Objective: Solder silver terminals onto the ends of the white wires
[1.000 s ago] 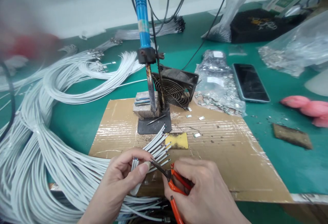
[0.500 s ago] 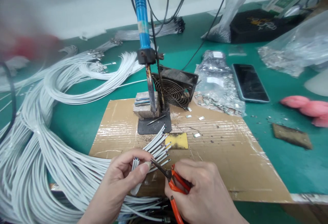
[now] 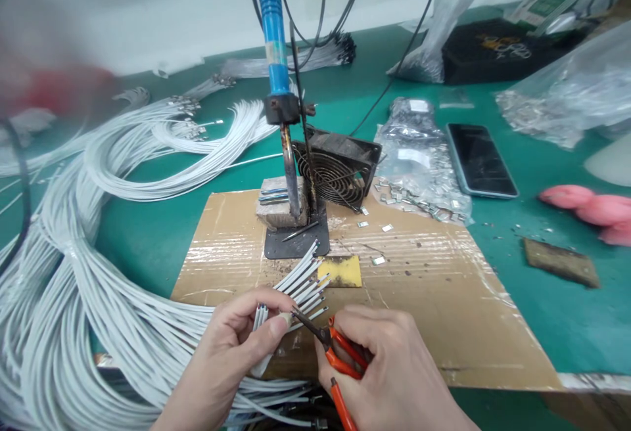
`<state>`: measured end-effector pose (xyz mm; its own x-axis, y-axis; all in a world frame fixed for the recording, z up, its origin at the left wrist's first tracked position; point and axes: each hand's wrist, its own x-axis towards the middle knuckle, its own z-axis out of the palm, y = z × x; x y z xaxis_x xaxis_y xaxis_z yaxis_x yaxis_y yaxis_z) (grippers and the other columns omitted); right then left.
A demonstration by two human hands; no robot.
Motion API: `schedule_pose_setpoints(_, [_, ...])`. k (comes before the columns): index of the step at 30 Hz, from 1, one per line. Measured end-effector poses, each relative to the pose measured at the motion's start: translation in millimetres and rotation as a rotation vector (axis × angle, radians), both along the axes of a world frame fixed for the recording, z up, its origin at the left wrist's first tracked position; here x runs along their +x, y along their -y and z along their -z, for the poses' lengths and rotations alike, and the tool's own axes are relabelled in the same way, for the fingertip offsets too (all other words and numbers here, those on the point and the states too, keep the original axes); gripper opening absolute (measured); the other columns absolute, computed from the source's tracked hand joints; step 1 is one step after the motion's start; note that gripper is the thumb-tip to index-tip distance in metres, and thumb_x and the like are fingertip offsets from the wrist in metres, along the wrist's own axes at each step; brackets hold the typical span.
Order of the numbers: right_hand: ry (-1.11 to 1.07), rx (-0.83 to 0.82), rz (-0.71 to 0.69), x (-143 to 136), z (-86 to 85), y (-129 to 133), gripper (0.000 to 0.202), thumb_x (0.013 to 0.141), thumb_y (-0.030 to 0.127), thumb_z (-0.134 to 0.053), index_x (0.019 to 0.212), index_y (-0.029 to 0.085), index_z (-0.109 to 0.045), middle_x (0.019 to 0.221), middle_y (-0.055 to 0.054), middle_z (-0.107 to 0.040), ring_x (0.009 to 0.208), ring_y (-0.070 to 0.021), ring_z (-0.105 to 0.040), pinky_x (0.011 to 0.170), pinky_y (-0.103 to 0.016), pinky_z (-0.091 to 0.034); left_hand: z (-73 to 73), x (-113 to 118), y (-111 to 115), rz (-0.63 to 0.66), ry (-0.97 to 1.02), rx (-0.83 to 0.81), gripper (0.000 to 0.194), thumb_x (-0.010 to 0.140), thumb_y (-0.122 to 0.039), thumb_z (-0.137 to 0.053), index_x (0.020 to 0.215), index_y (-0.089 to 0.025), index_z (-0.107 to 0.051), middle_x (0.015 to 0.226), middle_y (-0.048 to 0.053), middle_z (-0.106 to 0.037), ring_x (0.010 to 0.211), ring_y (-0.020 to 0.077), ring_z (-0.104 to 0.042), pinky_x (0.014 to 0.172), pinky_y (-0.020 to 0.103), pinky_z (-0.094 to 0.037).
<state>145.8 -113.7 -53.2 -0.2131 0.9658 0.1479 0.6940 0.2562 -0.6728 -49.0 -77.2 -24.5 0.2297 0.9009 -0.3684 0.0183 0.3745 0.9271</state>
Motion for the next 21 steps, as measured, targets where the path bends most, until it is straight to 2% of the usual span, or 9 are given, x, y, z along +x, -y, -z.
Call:
schedule_pose_setpoints(4, [-0.004,-0.043,-0.011,0.3,-1.2,0.3,0.04,0.089,0.017,-0.058,0.059,0.022,-0.032,0.052,0.006,-0.043,0.048,-0.0076,-0.043,0.047,-0.02,-0.033,-3.4,2.5,0.6,-0.031,-0.01,0.011,0.007,0.083,-0.029,-0.079,0.081,-0.024,-0.083,0.071,-0.002,-0.063,0.066,0.014,-0.047,0.063,0.025,-0.037])
schedule_pose_setpoints(8, [-0.013,-0.032,-0.001,0.7,1.2,0.9,0.04,0.086,0.014,-0.058,0.062,0.022,-0.027,0.053,0.007,-0.039,0.049,-0.007,-0.04,0.048,-0.02,-0.031,-6.0,5.1,2.6,-0.075,-0.005,-0.004,0.005,0.081,-0.026,-0.079,0.079,-0.024,-0.082,0.072,-0.001,-0.067,0.069,0.0151,-0.051,0.066,0.026,-0.038])
schedule_pose_setpoints(13, [-0.034,0.016,-0.01,1.2,4.0,0.9,0.036,0.082,0.012,-0.058,0.059,0.021,-0.032,0.052,0.006,-0.043,0.047,-0.0069,-0.041,0.047,-0.019,-0.032,-3.5,3.3,2.2,-0.059,-0.012,0.007,0.006,0.083,-0.028,-0.079,0.08,-0.024,-0.083,0.071,-0.001,-0.065,0.066,0.0139,-0.048,0.064,0.024,-0.038])
schedule_pose_setpoints(15, [-0.041,0.043,0.027,1.6,5.1,1.2,0.038,0.083,0.013,-0.058,0.057,0.021,-0.032,0.052,0.006,-0.041,0.046,-0.0073,-0.039,0.046,-0.02,-0.031,-1.4,1.3,1.2,-0.005,0.005,-0.001,0.011,0.085,-0.033,-0.079,0.083,-0.023,-0.083,0.066,-0.002,-0.059,0.061,0.0126,-0.043,0.058,0.024,-0.035])
schedule_pose_setpoints(18, [-0.047,0.065,0.147,4.7,7.2,1.8,0.045,0.091,0.021,-0.059,0.056,0.021,-0.031,0.053,0.005,-0.033,0.047,-0.0079,-0.034,0.044,-0.022,-0.028,0.3,-1.4,0.1,0.065,0.033,-0.057,0.026,0.086,-0.046,-0.08,0.088,-0.02,-0.083,0.06,-0.004,-0.05,0.055,0.0105,-0.034,0.05,0.023,-0.027])
schedule_pose_setpoints(21, [-0.063,0.061,0.274,11.9,10.2,2.0,0.047,0.096,0.03,-0.06,0.056,0.021,-0.037,0.056,0.004,-0.032,0.048,-0.0087,-0.035,0.044,-0.022,-0.03,0.4,-2.5,-0.5,0.07,0.025,-0.118,0.039,0.086,-0.055,-0.079,0.093,-0.017,-0.083,0.06,-0.003,-0.053,0.05,0.008,-0.034,0.047,0.022,-0.025])
